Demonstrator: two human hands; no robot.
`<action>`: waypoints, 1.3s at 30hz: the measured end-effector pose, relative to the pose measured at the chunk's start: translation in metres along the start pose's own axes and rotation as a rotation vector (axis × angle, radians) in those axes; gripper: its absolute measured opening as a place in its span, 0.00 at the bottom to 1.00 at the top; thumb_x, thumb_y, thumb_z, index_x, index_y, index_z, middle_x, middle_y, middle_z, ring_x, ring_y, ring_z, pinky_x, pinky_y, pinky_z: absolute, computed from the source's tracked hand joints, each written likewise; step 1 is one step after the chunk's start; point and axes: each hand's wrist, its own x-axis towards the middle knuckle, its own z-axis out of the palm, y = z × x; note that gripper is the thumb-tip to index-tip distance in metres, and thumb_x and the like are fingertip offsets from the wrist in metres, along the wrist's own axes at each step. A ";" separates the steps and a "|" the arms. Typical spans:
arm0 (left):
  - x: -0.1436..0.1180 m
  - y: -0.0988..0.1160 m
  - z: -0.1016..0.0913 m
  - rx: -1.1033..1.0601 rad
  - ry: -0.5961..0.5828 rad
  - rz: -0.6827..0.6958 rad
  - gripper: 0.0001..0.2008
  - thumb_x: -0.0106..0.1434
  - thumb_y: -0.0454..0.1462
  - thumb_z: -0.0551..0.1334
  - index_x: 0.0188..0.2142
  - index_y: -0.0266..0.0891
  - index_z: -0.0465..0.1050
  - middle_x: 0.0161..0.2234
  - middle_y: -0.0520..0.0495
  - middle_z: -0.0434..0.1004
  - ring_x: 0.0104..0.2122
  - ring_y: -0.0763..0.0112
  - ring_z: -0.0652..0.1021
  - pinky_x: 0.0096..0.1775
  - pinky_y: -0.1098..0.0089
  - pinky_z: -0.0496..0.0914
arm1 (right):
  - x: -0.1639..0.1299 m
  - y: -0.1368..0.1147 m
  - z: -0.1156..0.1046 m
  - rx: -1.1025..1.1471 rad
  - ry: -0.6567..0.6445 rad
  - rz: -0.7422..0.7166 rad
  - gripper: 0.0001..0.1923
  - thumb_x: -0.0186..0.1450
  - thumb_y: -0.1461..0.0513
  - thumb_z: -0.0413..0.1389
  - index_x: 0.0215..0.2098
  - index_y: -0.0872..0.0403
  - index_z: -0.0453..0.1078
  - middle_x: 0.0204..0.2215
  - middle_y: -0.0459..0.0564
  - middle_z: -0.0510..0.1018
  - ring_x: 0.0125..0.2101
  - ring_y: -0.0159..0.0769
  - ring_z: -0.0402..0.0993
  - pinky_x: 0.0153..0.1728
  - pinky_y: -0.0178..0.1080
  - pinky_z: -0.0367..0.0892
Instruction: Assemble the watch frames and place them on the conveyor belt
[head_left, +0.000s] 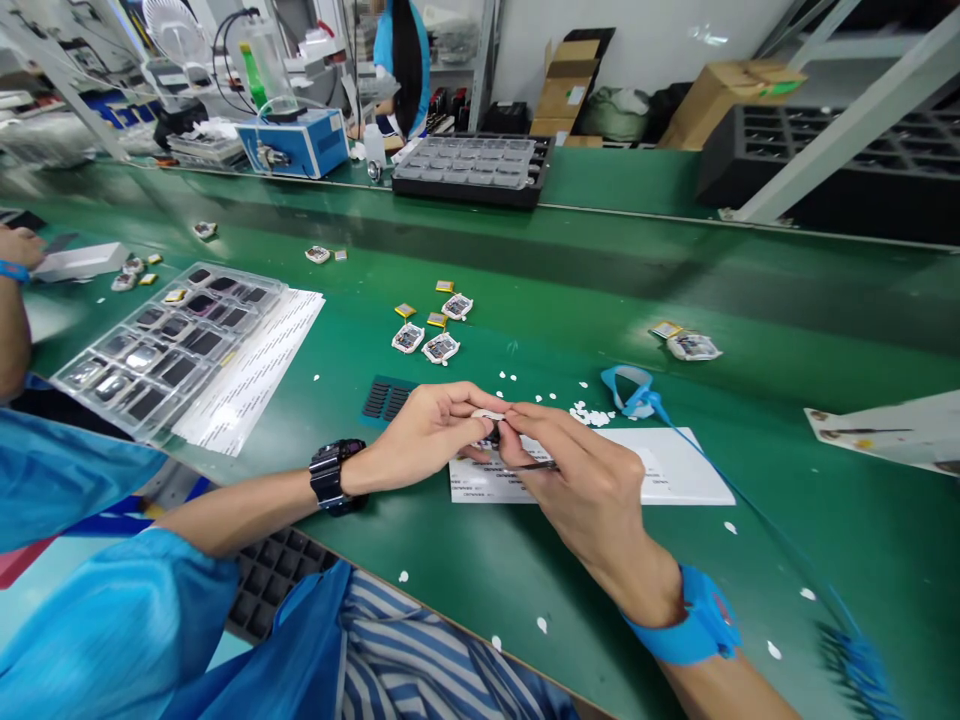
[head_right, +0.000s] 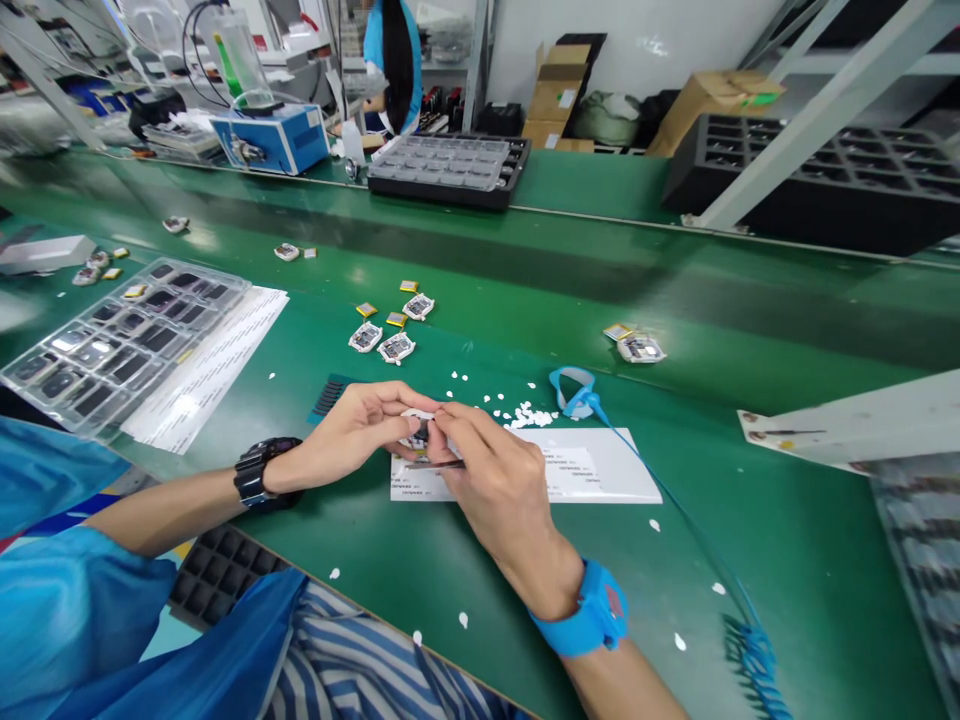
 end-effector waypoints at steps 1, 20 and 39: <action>0.000 0.000 -0.001 0.003 -0.011 -0.001 0.10 0.60 0.36 0.65 0.41 0.34 0.77 0.34 0.45 0.83 0.33 0.73 0.82 0.36 0.73 0.77 | -0.001 0.002 0.000 -0.029 -0.011 -0.009 0.11 0.68 0.63 0.55 0.35 0.48 0.80 0.39 0.51 0.86 0.34 0.41 0.84 0.33 0.40 0.78; 0.020 0.009 -0.027 0.126 0.214 0.063 0.08 0.66 0.39 0.59 0.41 0.41 0.61 0.30 0.51 0.78 0.27 0.74 0.78 0.32 0.72 0.70 | 0.019 0.051 -0.026 0.578 -0.324 0.674 0.29 0.51 0.34 0.64 0.25 0.51 0.79 0.26 0.52 0.83 0.25 0.40 0.79 0.26 0.41 0.75; 0.016 -0.008 -0.006 0.066 0.183 -0.248 0.14 0.62 0.29 0.56 0.47 0.43 0.60 0.37 0.48 0.81 0.40 0.69 0.82 0.38 0.70 0.74 | 0.011 0.048 -0.006 0.583 -0.415 0.604 0.21 0.53 0.44 0.67 0.27 0.53 0.79 0.26 0.50 0.83 0.27 0.42 0.79 0.27 0.40 0.71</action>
